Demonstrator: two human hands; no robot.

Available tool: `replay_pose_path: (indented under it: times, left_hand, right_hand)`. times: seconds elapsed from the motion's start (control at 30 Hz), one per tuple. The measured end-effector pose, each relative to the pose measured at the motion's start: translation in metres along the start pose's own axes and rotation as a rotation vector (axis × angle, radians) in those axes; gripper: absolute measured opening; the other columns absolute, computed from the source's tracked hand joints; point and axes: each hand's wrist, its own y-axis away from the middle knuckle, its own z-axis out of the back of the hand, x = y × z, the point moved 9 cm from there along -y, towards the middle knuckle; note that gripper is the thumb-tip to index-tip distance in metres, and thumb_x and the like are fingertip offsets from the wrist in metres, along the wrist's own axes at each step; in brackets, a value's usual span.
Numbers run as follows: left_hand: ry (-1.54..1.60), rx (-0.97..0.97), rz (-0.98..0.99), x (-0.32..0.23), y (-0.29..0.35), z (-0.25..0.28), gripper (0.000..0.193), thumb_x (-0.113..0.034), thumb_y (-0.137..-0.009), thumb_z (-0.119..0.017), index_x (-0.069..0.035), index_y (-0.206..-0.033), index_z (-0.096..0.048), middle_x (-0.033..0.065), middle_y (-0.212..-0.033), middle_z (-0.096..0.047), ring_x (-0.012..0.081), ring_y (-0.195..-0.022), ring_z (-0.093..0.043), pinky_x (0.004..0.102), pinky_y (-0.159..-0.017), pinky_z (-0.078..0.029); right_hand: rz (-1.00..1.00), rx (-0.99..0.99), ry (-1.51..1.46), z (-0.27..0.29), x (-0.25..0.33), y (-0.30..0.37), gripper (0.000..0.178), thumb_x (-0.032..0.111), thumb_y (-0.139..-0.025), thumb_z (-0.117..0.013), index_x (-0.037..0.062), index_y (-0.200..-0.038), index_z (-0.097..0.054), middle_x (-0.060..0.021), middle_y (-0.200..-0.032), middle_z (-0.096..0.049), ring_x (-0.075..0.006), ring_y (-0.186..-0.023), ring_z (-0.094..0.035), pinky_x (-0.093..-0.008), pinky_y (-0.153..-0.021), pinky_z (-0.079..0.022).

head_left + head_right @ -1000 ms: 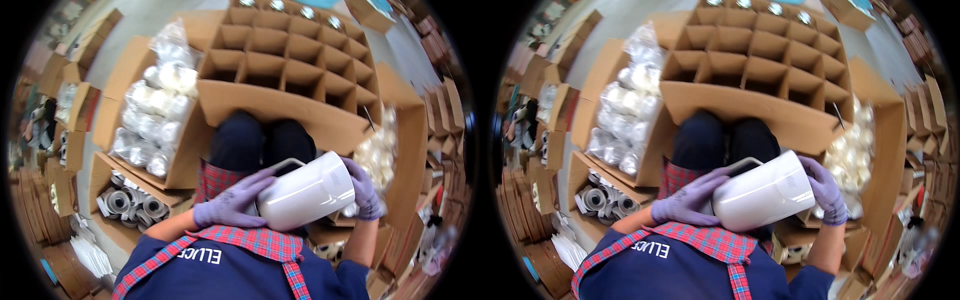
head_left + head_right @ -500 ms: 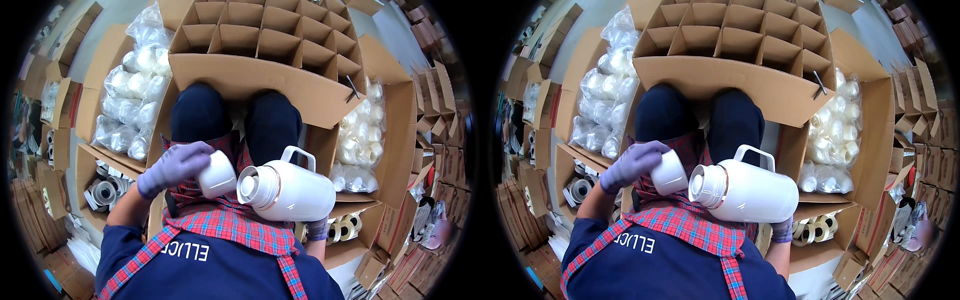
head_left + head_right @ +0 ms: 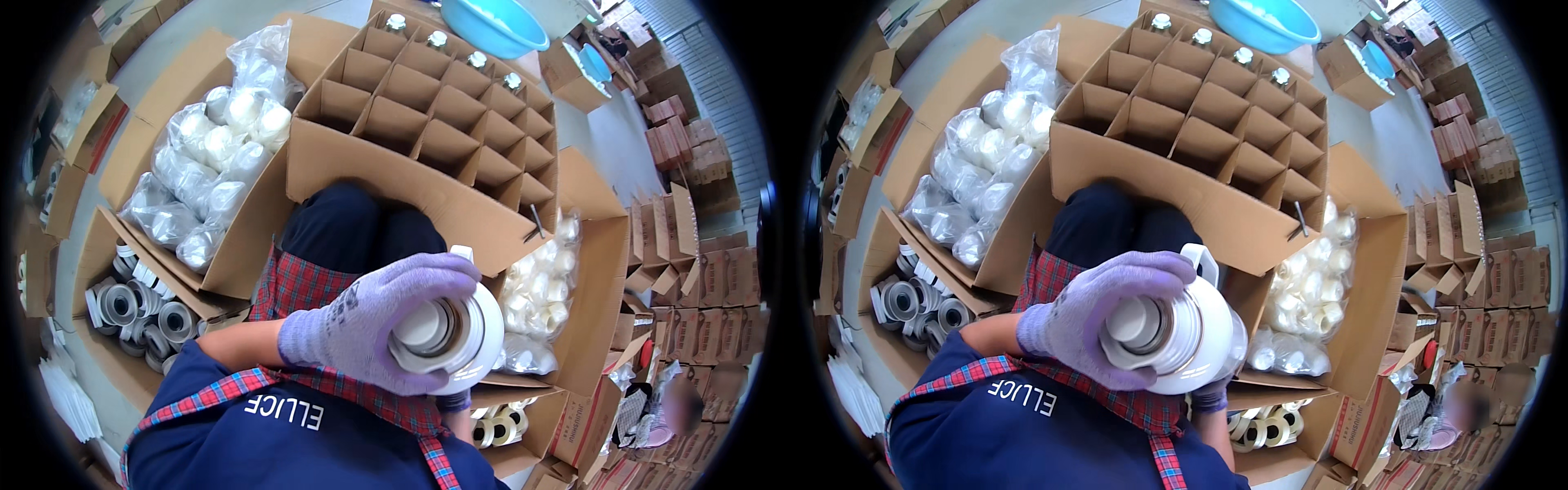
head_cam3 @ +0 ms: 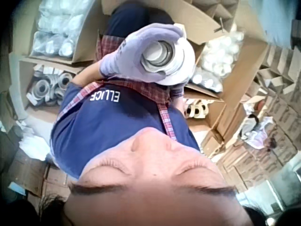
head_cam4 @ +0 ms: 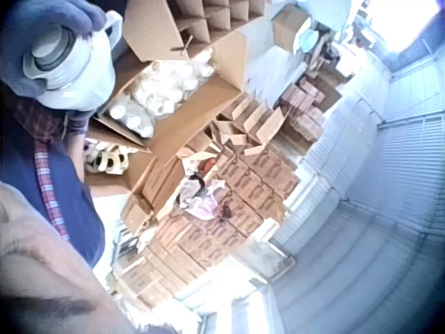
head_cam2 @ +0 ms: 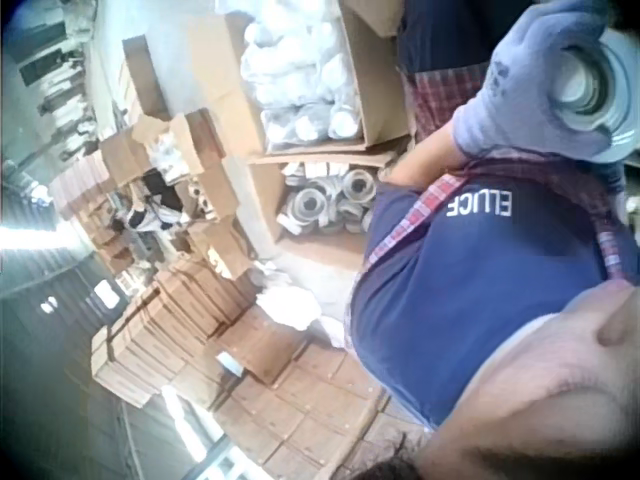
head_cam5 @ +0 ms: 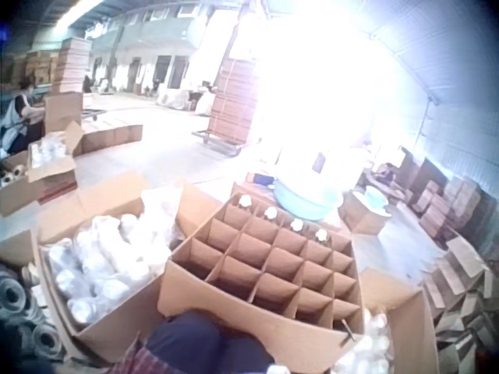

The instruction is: The person assembles white plastic containers by inserting a black rubber seal into the opening, screwing on a lid, and placing the finished unit into a plastic bag. They repeat this process for several containers, placing the bagged units into a cardboard box.

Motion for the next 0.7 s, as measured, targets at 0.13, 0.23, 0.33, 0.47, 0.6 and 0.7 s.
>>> replay_pose_path:
  times: [0.13,0.23,0.33,0.47,0.6,0.7]
  left_hand:
    - [0.063,0.037,-0.038,-0.017,-0.009,-0.004,0.076,-0.023,-0.064,-0.090,0.001,-0.129,-0.058,0.0197,-0.127,-0.062,0.0361,-0.118,-0.063,0.0470,-0.107,-0.047]
    - [0.037,0.049,-0.023,-0.017,-0.011,0.002,0.072,-0.022,-0.064,-0.090,0.001,-0.126,-0.062,0.0183,-0.123,-0.064,0.0360,-0.114,-0.064,0.0485,-0.107,-0.048]
    - [0.062,0.094,-0.024,-0.022,-0.012,-0.004,0.066,-0.022,-0.064,-0.090,-0.001,-0.122,-0.065,0.0169,-0.120,-0.065,0.0348,-0.110,-0.066,0.0489,-0.104,-0.050]
    - [0.061,0.206,-0.137,-0.035,-0.006,-0.018,0.057,-0.020,-0.072,-0.085,-0.004,-0.122,-0.063,0.0140,-0.113,-0.063,0.0334,-0.102,-0.066,0.0452,-0.088,-0.056]
    - [0.153,0.218,-0.207,-0.026,0.013,-0.028,0.059,-0.026,-0.070,-0.086,-0.006,-0.122,-0.065,0.0146,-0.121,-0.062,0.0341,-0.111,-0.063,0.0474,-0.098,-0.051]
    - [-0.102,0.423,0.028,0.023,0.029,-0.036,0.091,-0.041,-0.060,-0.092,-0.003,-0.134,-0.055,0.0215,-0.139,-0.050,0.0428,-0.133,-0.044,0.0538,-0.117,-0.028]
  right_hand:
    - [0.089,0.033,0.023,-0.062,0.019,-0.061,0.060,0.027,-0.097,-0.062,0.0016,-0.148,-0.043,-0.0136,-0.141,-0.054,-0.0242,-0.129,-0.052,-0.0373,-0.110,-0.042]
    - [0.112,0.048,0.044,-0.087,0.024,-0.086,0.061,0.027,-0.097,-0.062,0.0019,-0.148,-0.042,-0.0137,-0.142,-0.053,-0.0246,-0.130,-0.051,-0.0378,-0.110,-0.041]
    - [0.132,0.030,0.064,-0.072,0.024,-0.080,0.061,0.027,-0.097,-0.062,0.0022,-0.149,-0.041,-0.0138,-0.143,-0.052,-0.0250,-0.131,-0.050,-0.0382,-0.111,-0.041]
    - [0.142,-0.018,0.110,-0.015,0.029,-0.045,0.062,0.027,-0.097,-0.063,0.0026,-0.150,-0.040,-0.0139,-0.145,-0.051,-0.0256,-0.133,-0.049,-0.0388,-0.112,-0.040]
    - [0.234,-0.110,0.224,0.060,0.062,-0.007,0.063,0.027,-0.097,-0.063,0.0030,-0.150,-0.040,-0.0141,-0.147,-0.050,-0.0262,-0.135,-0.048,-0.0393,-0.114,-0.039]
    - [0.327,-0.149,0.390,0.099,0.079,0.012,0.064,0.027,-0.097,-0.063,0.0033,-0.151,-0.039,-0.0142,-0.148,-0.049,-0.0266,-0.136,-0.047,-0.0397,-0.114,-0.038]
